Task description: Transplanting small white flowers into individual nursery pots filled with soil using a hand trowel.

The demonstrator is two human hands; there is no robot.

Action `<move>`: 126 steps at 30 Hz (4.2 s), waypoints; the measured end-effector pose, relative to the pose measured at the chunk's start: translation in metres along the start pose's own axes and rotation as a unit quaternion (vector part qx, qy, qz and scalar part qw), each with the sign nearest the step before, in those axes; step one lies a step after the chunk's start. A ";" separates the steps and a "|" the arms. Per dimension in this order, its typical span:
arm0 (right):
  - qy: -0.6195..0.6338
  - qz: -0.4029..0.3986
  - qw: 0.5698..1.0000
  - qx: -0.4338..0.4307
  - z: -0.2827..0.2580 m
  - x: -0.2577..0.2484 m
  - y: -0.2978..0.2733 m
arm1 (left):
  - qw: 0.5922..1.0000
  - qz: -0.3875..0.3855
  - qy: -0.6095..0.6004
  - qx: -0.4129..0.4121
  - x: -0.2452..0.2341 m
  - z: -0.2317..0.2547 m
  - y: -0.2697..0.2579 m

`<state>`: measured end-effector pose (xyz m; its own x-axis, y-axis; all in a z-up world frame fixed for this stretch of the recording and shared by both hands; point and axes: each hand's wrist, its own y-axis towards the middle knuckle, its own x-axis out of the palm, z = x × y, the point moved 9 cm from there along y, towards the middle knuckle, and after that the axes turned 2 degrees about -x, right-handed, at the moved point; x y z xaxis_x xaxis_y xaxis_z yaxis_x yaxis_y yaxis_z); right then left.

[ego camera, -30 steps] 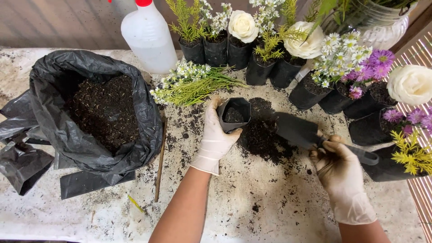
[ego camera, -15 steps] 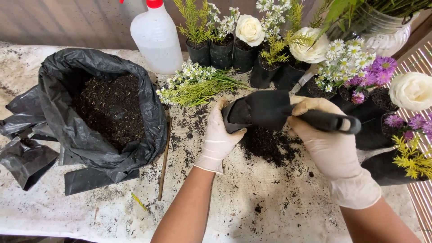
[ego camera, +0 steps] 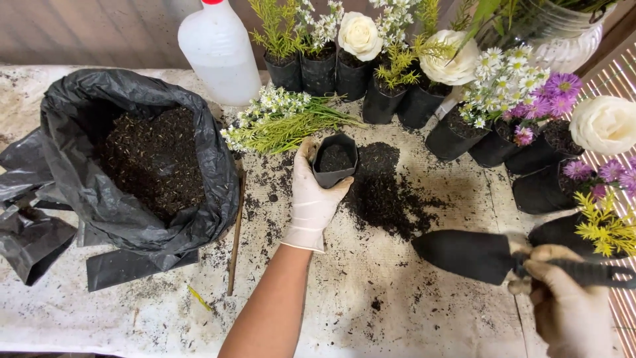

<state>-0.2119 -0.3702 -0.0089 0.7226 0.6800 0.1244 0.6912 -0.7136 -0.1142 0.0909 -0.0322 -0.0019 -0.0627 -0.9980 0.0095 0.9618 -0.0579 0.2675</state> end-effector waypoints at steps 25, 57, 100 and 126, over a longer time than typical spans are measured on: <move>0.232 0.021 0.970 0.063 -0.040 0.127 0.012 | 0.991 -0.098 -0.071 0.064 0.004 0.046 -0.021; 0.187 -0.012 0.981 0.052 -0.012 0.152 0.025 | 0.992 -0.060 -0.009 0.109 -0.005 0.050 -0.017; 0.196 0.041 0.972 0.124 0.038 0.117 0.010 | 0.991 -0.058 0.002 0.120 -0.004 0.043 -0.019; -0.149 -0.297 0.815 -0.474 -0.167 0.232 -0.063 | 0.951 0.060 0.304 -0.004 -0.072 0.103 -0.007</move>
<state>-0.0899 -0.1953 0.1919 0.3312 0.8634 -0.3805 0.7028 0.0433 0.7100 0.0618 0.0431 0.0945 0.2118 -0.8280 -0.5192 0.9541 0.0601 0.2933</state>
